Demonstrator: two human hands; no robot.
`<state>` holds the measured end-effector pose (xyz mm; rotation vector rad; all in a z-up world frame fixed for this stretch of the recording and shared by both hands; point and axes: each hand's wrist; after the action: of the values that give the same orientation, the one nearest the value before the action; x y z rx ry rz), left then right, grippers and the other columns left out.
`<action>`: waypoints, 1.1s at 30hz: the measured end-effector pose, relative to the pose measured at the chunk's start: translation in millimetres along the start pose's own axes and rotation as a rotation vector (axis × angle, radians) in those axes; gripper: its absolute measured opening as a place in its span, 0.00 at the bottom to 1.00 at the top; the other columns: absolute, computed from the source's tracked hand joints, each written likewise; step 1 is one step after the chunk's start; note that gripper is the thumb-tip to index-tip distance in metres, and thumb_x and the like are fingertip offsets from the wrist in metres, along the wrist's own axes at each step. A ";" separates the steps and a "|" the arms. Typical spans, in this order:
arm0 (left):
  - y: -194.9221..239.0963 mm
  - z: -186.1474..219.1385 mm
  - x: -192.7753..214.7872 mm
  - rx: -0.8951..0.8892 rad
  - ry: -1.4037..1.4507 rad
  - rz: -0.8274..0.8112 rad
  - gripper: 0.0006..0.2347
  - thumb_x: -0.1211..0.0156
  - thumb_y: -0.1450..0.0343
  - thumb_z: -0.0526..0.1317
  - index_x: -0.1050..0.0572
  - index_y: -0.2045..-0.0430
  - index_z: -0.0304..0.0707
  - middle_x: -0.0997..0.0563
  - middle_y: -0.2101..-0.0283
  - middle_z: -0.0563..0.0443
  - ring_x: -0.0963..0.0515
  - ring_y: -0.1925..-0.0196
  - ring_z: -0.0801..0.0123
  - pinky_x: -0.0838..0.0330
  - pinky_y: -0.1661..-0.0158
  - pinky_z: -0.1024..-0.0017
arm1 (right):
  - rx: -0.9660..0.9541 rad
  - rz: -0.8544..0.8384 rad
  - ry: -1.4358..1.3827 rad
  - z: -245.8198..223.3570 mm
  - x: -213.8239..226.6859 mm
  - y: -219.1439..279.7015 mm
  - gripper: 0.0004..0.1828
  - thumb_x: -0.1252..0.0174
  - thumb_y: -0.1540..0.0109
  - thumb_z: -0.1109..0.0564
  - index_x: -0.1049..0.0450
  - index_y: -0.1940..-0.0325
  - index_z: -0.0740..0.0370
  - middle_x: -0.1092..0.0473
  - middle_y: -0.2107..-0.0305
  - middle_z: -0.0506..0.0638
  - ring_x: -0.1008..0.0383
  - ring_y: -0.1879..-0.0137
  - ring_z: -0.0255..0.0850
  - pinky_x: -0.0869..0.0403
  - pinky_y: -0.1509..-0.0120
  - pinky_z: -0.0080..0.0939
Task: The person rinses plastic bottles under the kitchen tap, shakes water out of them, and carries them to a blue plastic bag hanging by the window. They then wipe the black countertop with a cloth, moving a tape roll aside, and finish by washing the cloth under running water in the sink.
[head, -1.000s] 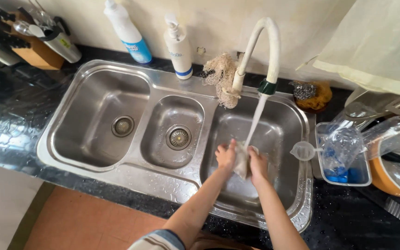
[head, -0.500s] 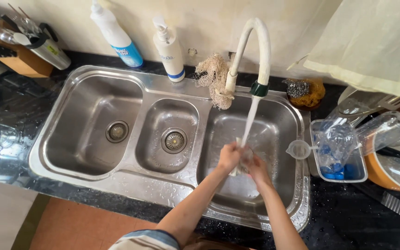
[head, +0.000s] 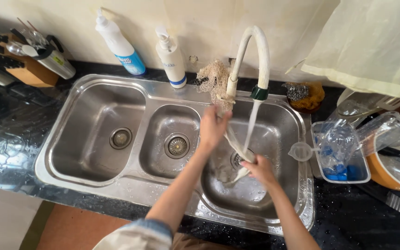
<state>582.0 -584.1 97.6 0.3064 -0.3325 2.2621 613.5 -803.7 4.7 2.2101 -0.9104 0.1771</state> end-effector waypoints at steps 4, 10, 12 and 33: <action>-78.0 -67.5 -38.9 -0.155 -0.139 0.159 0.37 0.26 0.34 0.47 0.40 0.37 0.23 0.23 0.48 0.26 0.22 0.46 0.46 0.28 0.47 0.59 | 0.252 0.105 -0.143 -30.3 17.0 20.6 0.27 0.35 0.48 0.64 0.28 0.44 0.65 0.24 0.63 0.53 0.22 0.59 0.45 0.23 0.54 0.47; -81.9 -53.3 -76.5 0.103 0.043 -0.063 0.33 0.36 0.33 0.44 0.38 0.32 0.29 0.30 0.36 0.24 0.29 0.35 0.41 0.36 0.39 0.56 | 0.370 0.183 0.224 -96.7 37.5 65.2 0.32 0.37 0.49 0.69 0.32 0.39 0.64 0.23 0.60 0.57 0.21 0.58 0.43 0.25 0.50 0.42; -77.2 -74.4 -86.8 -0.187 -0.115 -0.050 0.39 0.30 0.33 0.40 0.45 0.26 0.34 0.40 0.29 0.23 0.41 0.27 0.44 0.47 0.32 0.57 | 0.425 0.195 0.230 -106.0 44.8 71.3 0.29 0.38 0.48 0.70 0.31 0.42 0.67 0.24 0.57 0.58 0.22 0.56 0.41 0.26 0.50 0.41; 55.1 86.1 1.1 0.461 0.973 -0.371 0.06 0.52 0.26 0.35 0.29 0.61 0.30 0.29 0.76 0.52 0.28 0.75 0.69 0.21 0.66 0.63 | -0.665 -0.020 -1.264 33.2 -65.8 -7.6 0.28 0.51 0.37 0.32 0.39 0.55 0.60 0.31 0.62 0.66 0.25 0.55 0.59 0.26 0.52 0.67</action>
<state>549.0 -647.3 170.9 -0.4744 0.6983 1.8318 565.2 -785.7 -48.5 1.5181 -1.2831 -1.4557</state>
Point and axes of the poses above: each hand's wrist, its own y-axis away from the middle knuckle, its own x-axis out of the back of the hand, z = x × y
